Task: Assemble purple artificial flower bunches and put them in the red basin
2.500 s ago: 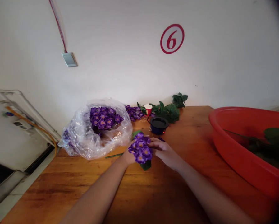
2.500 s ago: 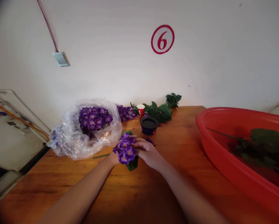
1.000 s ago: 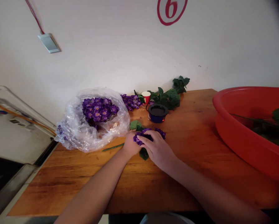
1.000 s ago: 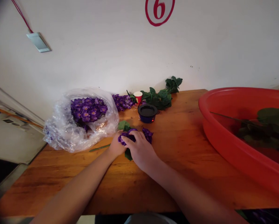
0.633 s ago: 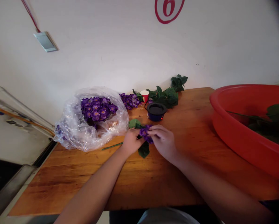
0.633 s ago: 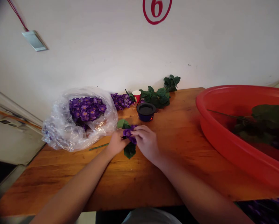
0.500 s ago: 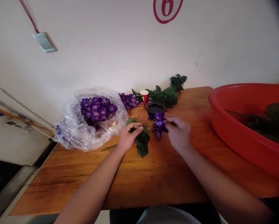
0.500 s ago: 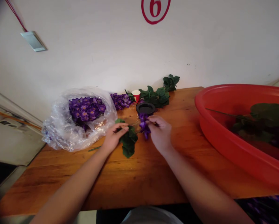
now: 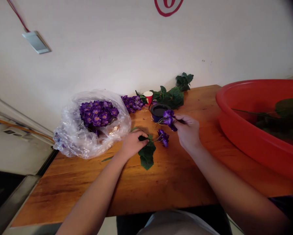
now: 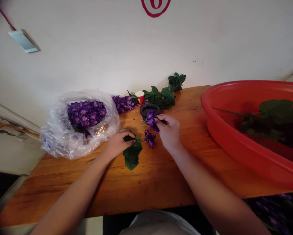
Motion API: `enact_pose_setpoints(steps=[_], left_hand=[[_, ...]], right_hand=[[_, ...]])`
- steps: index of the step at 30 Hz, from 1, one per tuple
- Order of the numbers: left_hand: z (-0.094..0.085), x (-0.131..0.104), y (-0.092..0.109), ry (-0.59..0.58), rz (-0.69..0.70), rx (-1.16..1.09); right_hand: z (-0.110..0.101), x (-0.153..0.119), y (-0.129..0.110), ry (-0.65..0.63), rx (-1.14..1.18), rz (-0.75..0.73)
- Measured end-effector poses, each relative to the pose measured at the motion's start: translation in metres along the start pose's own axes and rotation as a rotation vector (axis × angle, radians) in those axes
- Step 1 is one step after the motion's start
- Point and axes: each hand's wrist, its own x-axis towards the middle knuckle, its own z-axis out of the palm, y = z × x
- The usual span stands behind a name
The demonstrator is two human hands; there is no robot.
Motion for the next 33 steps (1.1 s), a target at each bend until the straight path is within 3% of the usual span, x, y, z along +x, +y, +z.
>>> enact_pose_setpoints(steps=[5,9,14,19,26,30,33], left_hand=[[-0.010,-0.007,0.015,-0.007,0.236,0.451],[-0.013,-0.009,0.023,-0.095,0.452,0.529],[-0.004,-0.007,0.025,-0.155,0.543,0.580],[0.010,-0.005,0.029,-0.204,0.527,0.634],[0.022,-0.001,0.032,-0.207,0.370,0.557],[0.024,-0.001,0.023,-0.139,0.300,0.439],[0.026,-0.002,0.017,-0.052,0.249,0.238]], right_hand=[[0.000,-0.001,0.000,-0.005,-0.033,-0.017],[0.000,0.000,0.000,0.011,-0.030,-0.028],[-0.001,0.001,0.002,0.006,-0.003,-0.045],[-0.002,0.002,0.005,-0.035,-0.063,-0.063],[-0.005,0.005,0.008,-0.049,-0.138,-0.116],[-0.013,0.017,-0.002,0.020,-0.260,-0.221],[-0.015,0.035,-0.013,-0.005,-0.453,-0.244]])
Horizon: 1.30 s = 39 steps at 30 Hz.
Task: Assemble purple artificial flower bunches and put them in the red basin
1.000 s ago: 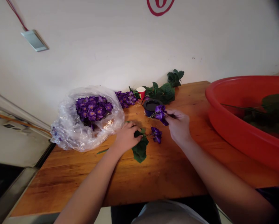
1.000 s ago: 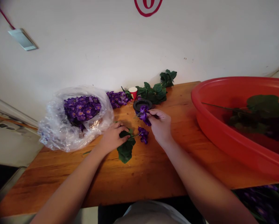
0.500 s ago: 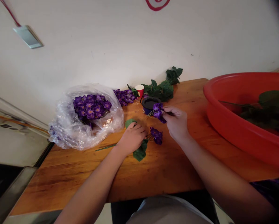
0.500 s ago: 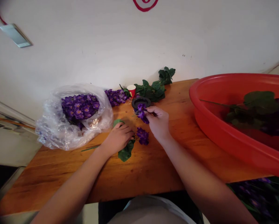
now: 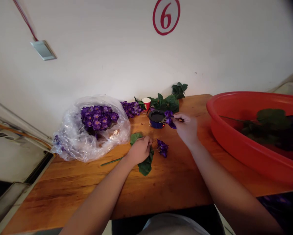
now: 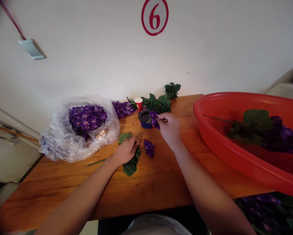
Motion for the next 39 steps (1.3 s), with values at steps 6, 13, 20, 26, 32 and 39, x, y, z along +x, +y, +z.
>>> enact_pose_setpoints(steps=[6,13,20,26,32,39], left_hand=[[0.004,-0.003,-0.004,0.123,-0.117,-0.244],[0.005,-0.002,-0.007,0.116,-0.077,-0.199],[0.004,-0.002,-0.006,0.096,-0.102,-0.139],[0.003,-0.003,-0.006,0.075,-0.101,-0.130],[0.001,-0.005,-0.007,0.049,-0.066,-0.135],[0.001,-0.005,-0.012,0.037,-0.045,-0.200]], right_hand=[[0.018,0.048,0.000,-0.227,-0.295,-0.095],[0.038,0.076,0.016,-0.383,-0.452,-0.266],[0.046,0.076,0.020,-0.532,-0.553,-0.360],[0.050,0.074,0.021,-0.588,-0.585,-0.412],[0.050,0.073,0.019,-0.638,-0.592,-0.441],[0.045,0.076,0.017,-0.553,-0.560,-0.418]])
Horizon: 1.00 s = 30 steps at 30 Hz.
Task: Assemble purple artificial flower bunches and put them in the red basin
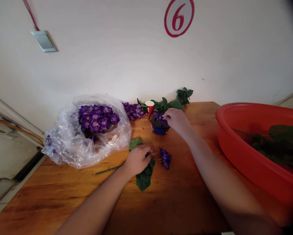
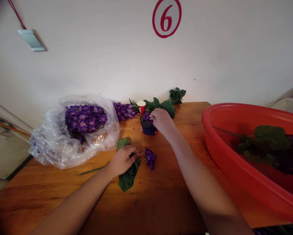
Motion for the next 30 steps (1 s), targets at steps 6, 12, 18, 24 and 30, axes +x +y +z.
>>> enact_pose_setpoints(steps=[6,12,18,24,30], left_hand=[[-0.001,0.000,0.000,-0.005,-0.006,-0.003],[-0.004,0.001,0.002,-0.060,-0.001,-0.014],[-0.004,0.000,0.000,-0.021,0.043,-0.032],[-0.002,0.001,-0.004,0.020,0.024,-0.119],[0.001,0.000,-0.005,0.032,-0.020,-0.167]], right_hand=[[-0.003,0.000,-0.005,-0.011,0.026,0.024],[-0.007,-0.002,-0.011,0.019,0.115,0.088],[-0.026,-0.013,-0.028,0.074,0.382,0.298],[-0.010,-0.070,-0.036,0.173,0.780,0.497],[0.011,-0.111,-0.037,0.225,0.891,0.628]])
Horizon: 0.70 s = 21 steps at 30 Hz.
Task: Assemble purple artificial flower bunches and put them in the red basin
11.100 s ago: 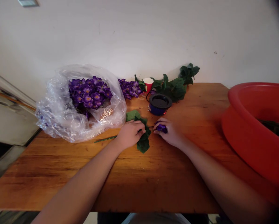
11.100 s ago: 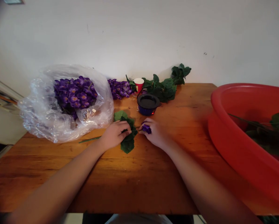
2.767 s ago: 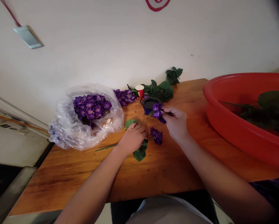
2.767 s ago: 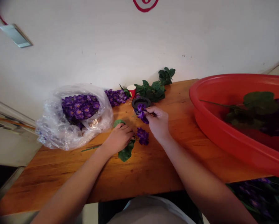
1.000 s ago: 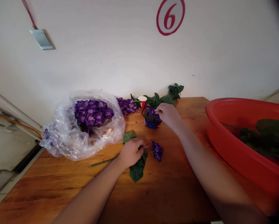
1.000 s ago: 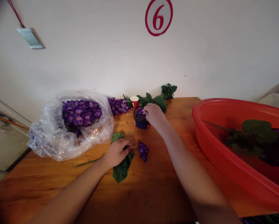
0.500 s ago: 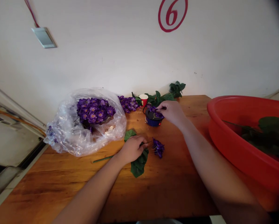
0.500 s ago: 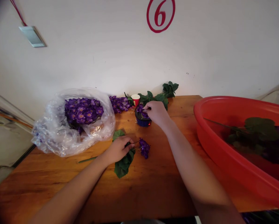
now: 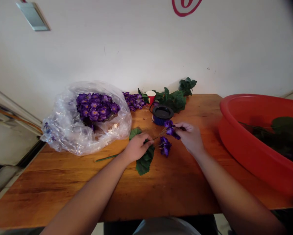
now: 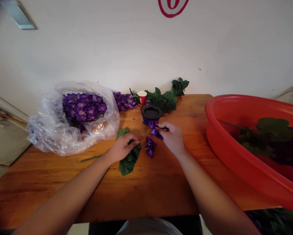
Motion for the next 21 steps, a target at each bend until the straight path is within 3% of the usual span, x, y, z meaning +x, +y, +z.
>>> enact_pose_setpoints(steps=[9,21], left_hand=[[0.000,0.005,-0.002,-0.044,-0.016,-0.016],[0.001,0.004,-0.001,-0.039,0.003,0.014]], right_hand=[[-0.004,0.007,0.017,-0.056,-0.042,-0.050],[-0.005,0.006,0.019,-0.080,-0.048,-0.036]])
